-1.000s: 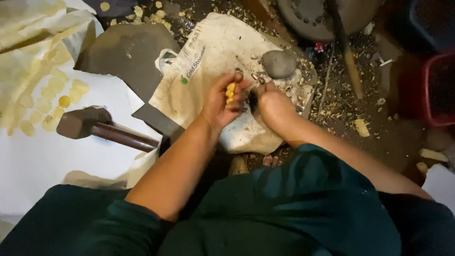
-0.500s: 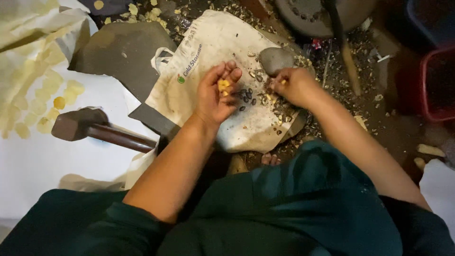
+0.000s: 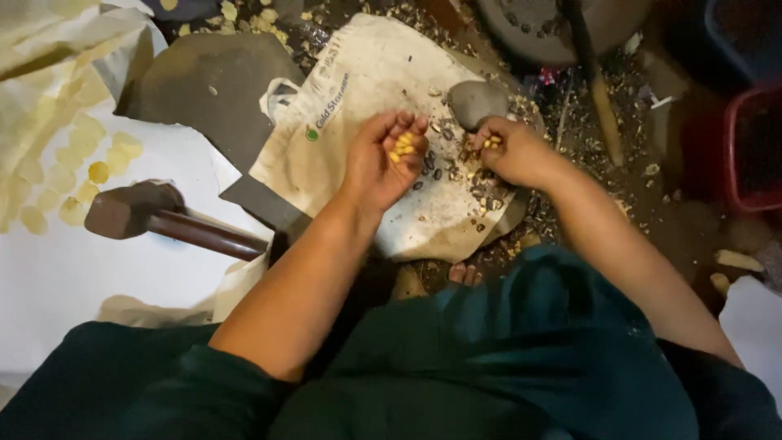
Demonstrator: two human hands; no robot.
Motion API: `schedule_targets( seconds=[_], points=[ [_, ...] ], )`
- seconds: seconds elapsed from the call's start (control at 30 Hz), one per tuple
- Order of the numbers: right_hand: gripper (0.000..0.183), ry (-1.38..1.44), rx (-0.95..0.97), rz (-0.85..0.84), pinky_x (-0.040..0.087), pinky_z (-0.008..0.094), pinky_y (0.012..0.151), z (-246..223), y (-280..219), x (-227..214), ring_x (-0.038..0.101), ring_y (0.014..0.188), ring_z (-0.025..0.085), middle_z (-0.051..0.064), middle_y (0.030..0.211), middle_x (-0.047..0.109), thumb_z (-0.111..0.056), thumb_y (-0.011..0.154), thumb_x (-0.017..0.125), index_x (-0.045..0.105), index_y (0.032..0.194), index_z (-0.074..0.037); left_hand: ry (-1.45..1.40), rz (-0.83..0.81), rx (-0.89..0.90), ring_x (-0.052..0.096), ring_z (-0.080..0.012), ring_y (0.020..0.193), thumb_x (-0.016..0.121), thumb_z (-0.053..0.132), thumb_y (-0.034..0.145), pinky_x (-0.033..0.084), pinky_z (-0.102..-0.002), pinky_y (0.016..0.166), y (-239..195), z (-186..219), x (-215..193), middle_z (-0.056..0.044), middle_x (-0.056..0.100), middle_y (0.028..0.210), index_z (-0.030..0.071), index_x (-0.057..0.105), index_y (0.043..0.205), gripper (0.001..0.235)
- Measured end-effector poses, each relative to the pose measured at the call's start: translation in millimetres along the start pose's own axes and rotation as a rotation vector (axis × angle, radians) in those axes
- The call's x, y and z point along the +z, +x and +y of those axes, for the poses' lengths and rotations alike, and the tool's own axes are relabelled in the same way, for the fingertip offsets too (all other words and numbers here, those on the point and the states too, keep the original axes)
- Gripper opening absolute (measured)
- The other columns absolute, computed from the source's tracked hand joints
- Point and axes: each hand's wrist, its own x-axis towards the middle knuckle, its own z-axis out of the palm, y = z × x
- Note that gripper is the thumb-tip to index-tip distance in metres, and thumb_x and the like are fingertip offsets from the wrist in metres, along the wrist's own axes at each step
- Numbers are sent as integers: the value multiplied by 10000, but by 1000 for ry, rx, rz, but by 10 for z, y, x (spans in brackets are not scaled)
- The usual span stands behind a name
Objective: The person uses a stone to crack open nuts on a cloth, separating the kernels from the shells. They then use a hammer to flatten the kernels on a white sheet of paper.
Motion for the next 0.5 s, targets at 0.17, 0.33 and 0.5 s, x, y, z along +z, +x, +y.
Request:
schedule_targets(
  seconds=[0.17,0.33,0.5],
  points=[
    [248,-200,-76,-80,552,524,862,-24,-70,183,712,995,454,230,1035,741,-133,814,775,730,1053,-82,-18,-261,-46,720,-264,970,520,314,1056,584,-236,570,-87,-14,327,-191,726,1254,101,691,1162,293],
    [273,-471,-148,-74,600,509,852,193,37,419,751,948,425,230,1058,748,-127,839,732,750,1107,-82,-74,-27,129,684,-347,1214,633,200,990,609,-429,1038,15,-192,336,-202,718,1249,22,702,1119,231],
    [322,-309,-80,-9,561,542,831,-3,-27,193,711,971,466,238,1001,742,-223,836,724,735,1116,-65,125,288,22,742,-291,1074,566,175,1007,634,-398,943,-16,-328,45,-150,736,1158,27,676,1255,309]
  ],
)
